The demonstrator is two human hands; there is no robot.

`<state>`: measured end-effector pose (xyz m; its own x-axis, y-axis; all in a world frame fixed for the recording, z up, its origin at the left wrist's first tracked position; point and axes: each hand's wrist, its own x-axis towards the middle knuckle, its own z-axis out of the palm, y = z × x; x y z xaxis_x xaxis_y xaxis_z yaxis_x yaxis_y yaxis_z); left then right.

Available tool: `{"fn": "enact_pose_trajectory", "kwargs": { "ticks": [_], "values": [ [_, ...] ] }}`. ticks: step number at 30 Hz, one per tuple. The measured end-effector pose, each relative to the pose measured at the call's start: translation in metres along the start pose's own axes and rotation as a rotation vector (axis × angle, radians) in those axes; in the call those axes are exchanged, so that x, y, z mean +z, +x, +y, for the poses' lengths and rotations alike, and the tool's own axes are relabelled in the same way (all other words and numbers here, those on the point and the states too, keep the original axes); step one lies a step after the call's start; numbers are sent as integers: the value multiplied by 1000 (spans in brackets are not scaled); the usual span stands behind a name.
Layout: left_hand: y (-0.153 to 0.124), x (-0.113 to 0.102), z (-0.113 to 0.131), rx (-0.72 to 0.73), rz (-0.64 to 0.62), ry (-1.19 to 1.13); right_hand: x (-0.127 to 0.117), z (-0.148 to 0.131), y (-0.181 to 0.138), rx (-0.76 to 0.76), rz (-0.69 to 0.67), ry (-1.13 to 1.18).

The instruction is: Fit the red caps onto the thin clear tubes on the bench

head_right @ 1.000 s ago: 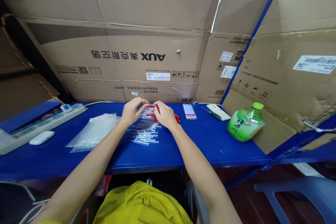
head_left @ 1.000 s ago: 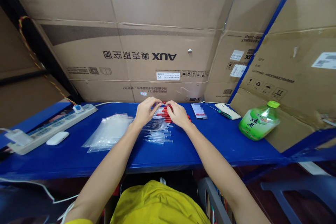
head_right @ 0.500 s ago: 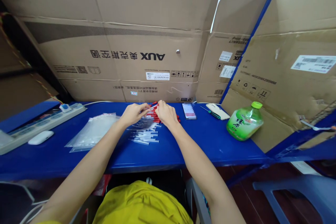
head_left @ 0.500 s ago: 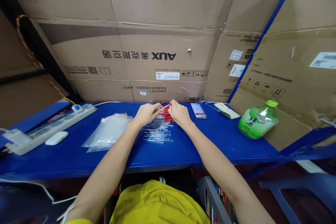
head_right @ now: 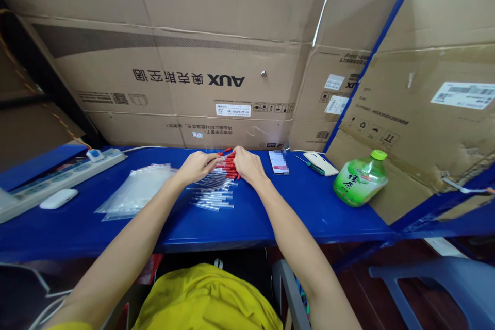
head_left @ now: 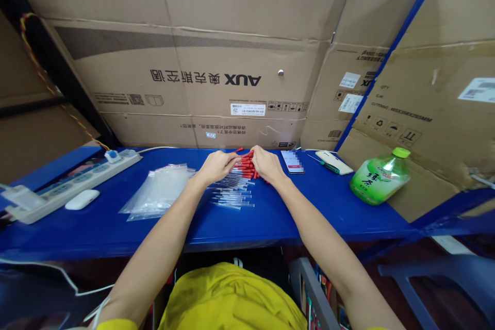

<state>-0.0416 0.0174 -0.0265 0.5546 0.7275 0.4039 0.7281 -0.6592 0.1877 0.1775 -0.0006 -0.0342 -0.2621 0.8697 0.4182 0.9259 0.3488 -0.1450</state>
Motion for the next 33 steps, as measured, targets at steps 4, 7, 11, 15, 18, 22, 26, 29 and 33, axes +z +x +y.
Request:
{"fn": "enact_pose_trajectory", "kwargs": {
  "ticks": [4,7,11,15,18,22,26,29,33],
  "values": [
    [0,1,-2,-23,-5,-34,1,2,-3,-46,110,77],
    [0,1,0,-15,-6,-83,2,1,-5,-58,132,71],
    [0,-3,5,-14,-23,-171,2,1,-5,-71,123,32],
    [-1,-4,7,-22,-81,-216,6,4,-3,-91,112,10],
    [-1,-3,8,-28,-89,-151,9,5,-3,-129,109,10],
    [-1,1,10,-67,-69,5,10,4,-3,-163,80,-1],
    [0,3,13,-81,-63,61,9,2,-4,-132,106,-5],
    [0,2,13,-86,-72,32,8,0,-5,-148,139,-5],
    [1,2,14,-84,-92,-10,10,-3,-5,-145,142,-13]
  ]
}}
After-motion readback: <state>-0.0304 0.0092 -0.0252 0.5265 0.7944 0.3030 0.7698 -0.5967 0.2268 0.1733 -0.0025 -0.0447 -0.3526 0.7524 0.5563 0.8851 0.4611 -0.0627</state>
